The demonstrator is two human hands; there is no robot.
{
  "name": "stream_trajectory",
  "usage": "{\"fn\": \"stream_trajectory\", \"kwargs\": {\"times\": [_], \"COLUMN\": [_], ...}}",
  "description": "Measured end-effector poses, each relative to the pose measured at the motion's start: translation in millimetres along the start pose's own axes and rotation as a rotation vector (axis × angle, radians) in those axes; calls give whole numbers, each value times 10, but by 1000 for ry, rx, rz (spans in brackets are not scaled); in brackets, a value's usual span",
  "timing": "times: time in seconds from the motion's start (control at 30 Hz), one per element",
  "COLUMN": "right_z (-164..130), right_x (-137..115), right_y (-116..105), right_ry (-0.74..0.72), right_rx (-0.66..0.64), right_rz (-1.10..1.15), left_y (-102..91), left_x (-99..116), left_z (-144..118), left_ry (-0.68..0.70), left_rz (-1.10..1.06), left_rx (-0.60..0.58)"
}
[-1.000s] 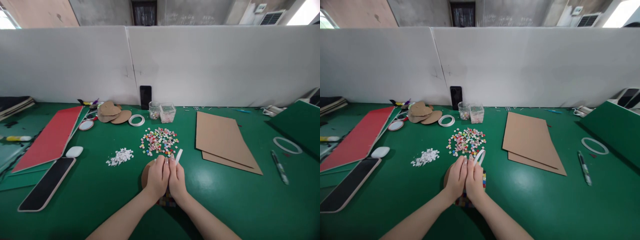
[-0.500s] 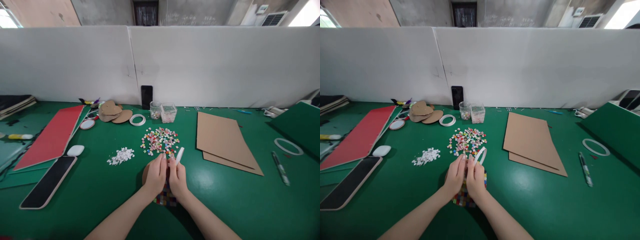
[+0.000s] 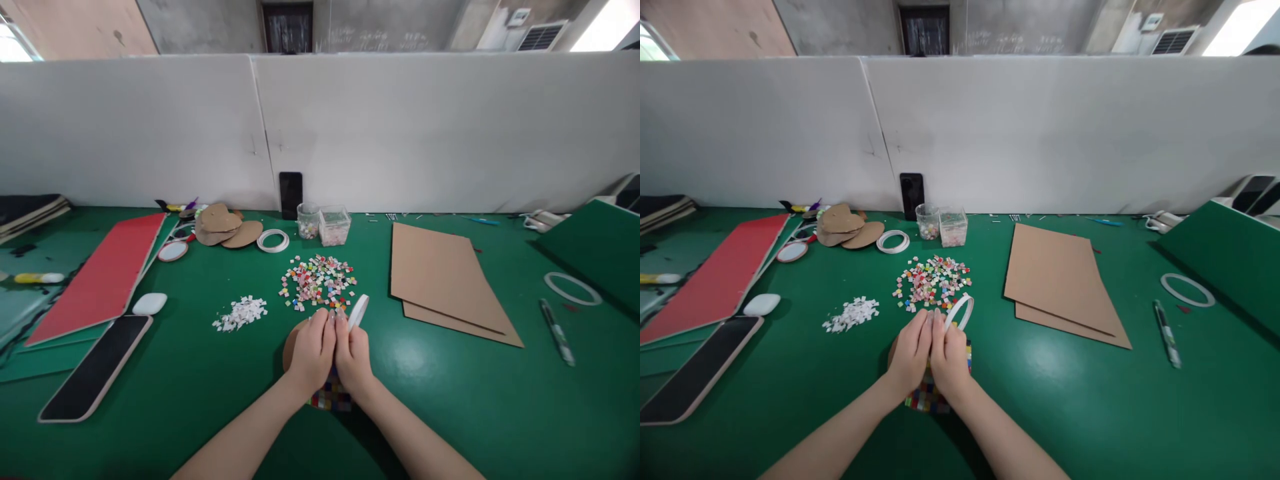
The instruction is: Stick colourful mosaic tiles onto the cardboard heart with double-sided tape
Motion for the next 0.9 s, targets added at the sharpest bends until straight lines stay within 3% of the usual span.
{"fn": "stream_trajectory", "kwargs": {"times": [0.27,0.7,0.9], "right_z": [44,25,26], "right_x": [-94,-196,-175], "right_y": [-11,36,58], "right_ry": [-110,-153,-157], "right_rx": [-73,-80,-104], "right_rz": [-145,-150,-144], "left_y": [-38,-136,-131], "left_x": [-49,19,-31], "left_z": [7,-2,-13], "left_ry": [-11,14,-44], "left_rz": [96,217,179], "left_rx": [-9,65,68]}}
Point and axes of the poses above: each hand's wrist, its own z-axis towards the middle knuckle, its own y-axis out of the palm, x = y × z, the point moved 9 cm from there along z, towards the middle knuckle, and after that the axes turned 11 degrees about -x, right-handed, at the moved point
